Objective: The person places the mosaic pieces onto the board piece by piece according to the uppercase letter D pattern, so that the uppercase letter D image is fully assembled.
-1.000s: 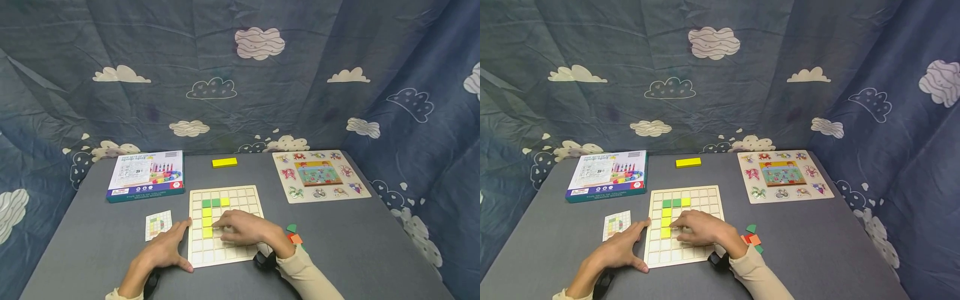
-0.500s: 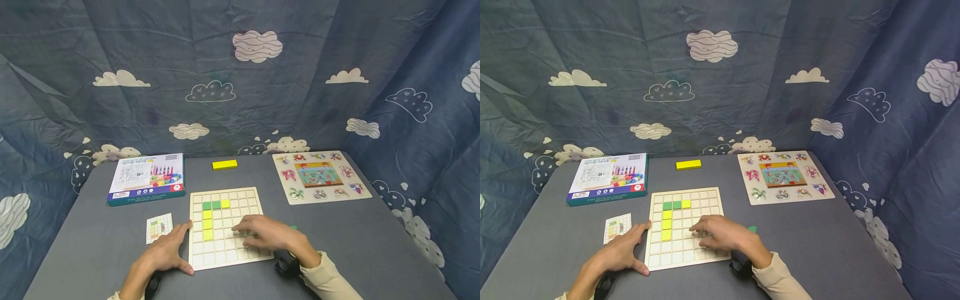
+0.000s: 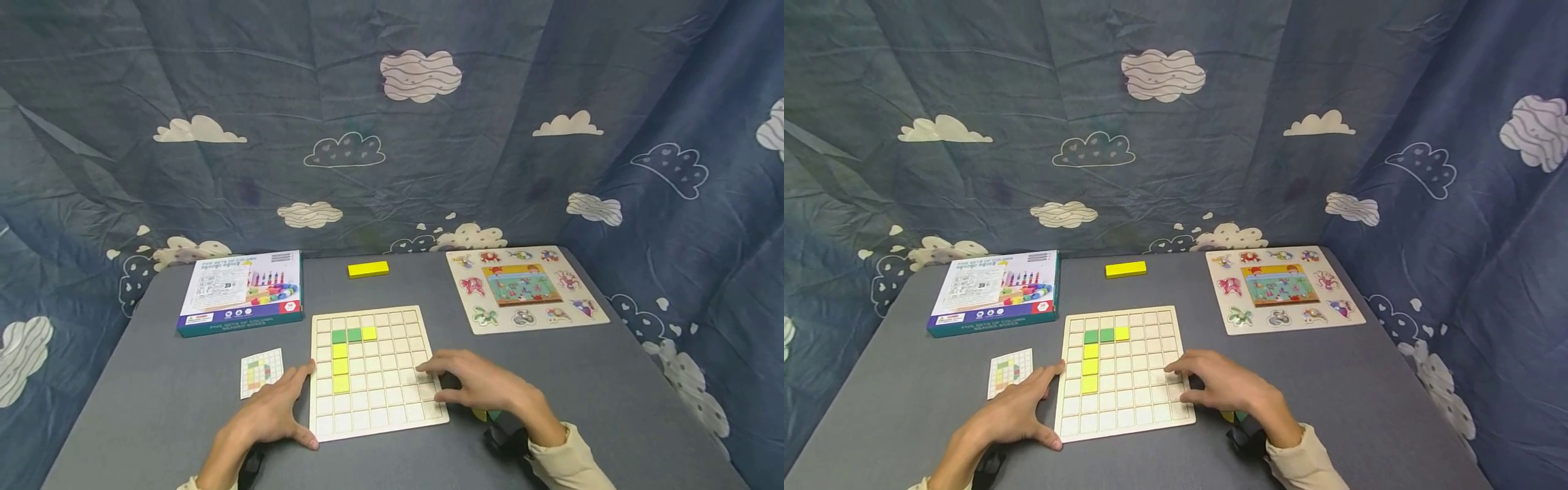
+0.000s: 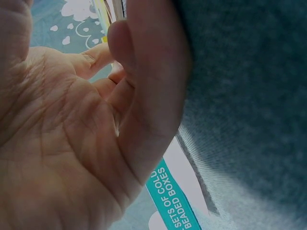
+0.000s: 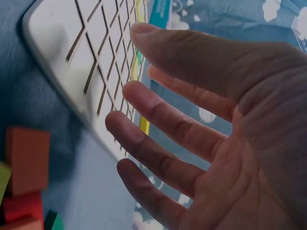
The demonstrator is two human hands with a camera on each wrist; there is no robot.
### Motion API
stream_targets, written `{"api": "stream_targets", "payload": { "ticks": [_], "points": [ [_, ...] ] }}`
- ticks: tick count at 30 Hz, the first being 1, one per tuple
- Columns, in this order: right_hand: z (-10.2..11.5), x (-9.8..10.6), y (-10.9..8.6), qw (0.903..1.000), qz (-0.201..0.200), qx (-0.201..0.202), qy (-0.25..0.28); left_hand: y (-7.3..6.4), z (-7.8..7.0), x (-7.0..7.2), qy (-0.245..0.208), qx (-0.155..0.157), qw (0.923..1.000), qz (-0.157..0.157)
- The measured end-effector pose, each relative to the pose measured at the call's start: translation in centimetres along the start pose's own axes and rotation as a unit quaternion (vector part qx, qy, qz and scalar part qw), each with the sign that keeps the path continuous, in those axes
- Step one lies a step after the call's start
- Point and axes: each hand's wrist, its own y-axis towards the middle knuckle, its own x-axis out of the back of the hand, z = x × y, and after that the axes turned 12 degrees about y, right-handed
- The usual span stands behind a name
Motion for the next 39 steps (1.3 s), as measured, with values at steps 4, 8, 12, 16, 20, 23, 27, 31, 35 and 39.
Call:
{"api": "stream_targets", "payload": {
  "ticks": [4,8,12,16,20,23,27,31,35,39],
  "points": [
    [-0.9,0.2,-0.8,0.9997,-0.009,-0.020,0.012,0.0,0.0,-0.1,-0.001,0.000,1.0000,0.003],
    [-1.7,0.4,-1.5,0.9993,-0.014,-0.027,0.022,0.0,0.0,-0.1,-0.001,0.001,1.0000,0.005],
    [-2.6,0.8,-2.1,0.9989,-0.027,-0.019,0.035,0.0,0.0,-0.1,0.001,0.000,1.0000,0.003],
    [-3.4,1.3,-2.6,0.9981,-0.041,-0.018,0.043,0.1,0.0,0.0,0.004,0.000,1.0000,0.002],
    [-4.1,1.6,-2.9,0.9979,-0.039,-0.032,0.041,0.0,0.0,-0.1,0.006,0.002,1.0000,0.000],
    [-4.5,1.6,-2.8,0.9980,-0.035,-0.040,0.036,0.0,0.1,-0.1,0.004,0.002,1.0000,-0.001],
    [-4.8,1.6,-2.8,0.9979,-0.032,-0.047,0.031,-0.1,0.1,-0.2,0.005,0.002,1.0000,-0.003],
    [-5.0,1.4,-2.7,0.9982,-0.030,-0.048,0.021,-0.1,0.1,-0.2,0.007,0.004,1.0000,-0.002],
    [-5.0,1.2,-2.7,0.9981,-0.032,-0.050,0.011,0.0,0.0,-0.2,0.004,0.004,1.0000,0.002],
    [-4.9,1.2,-2.6,0.9978,-0.035,-0.055,0.009,0.1,0.0,0.0,0.003,0.007,1.0000,0.006]
  ]
}}
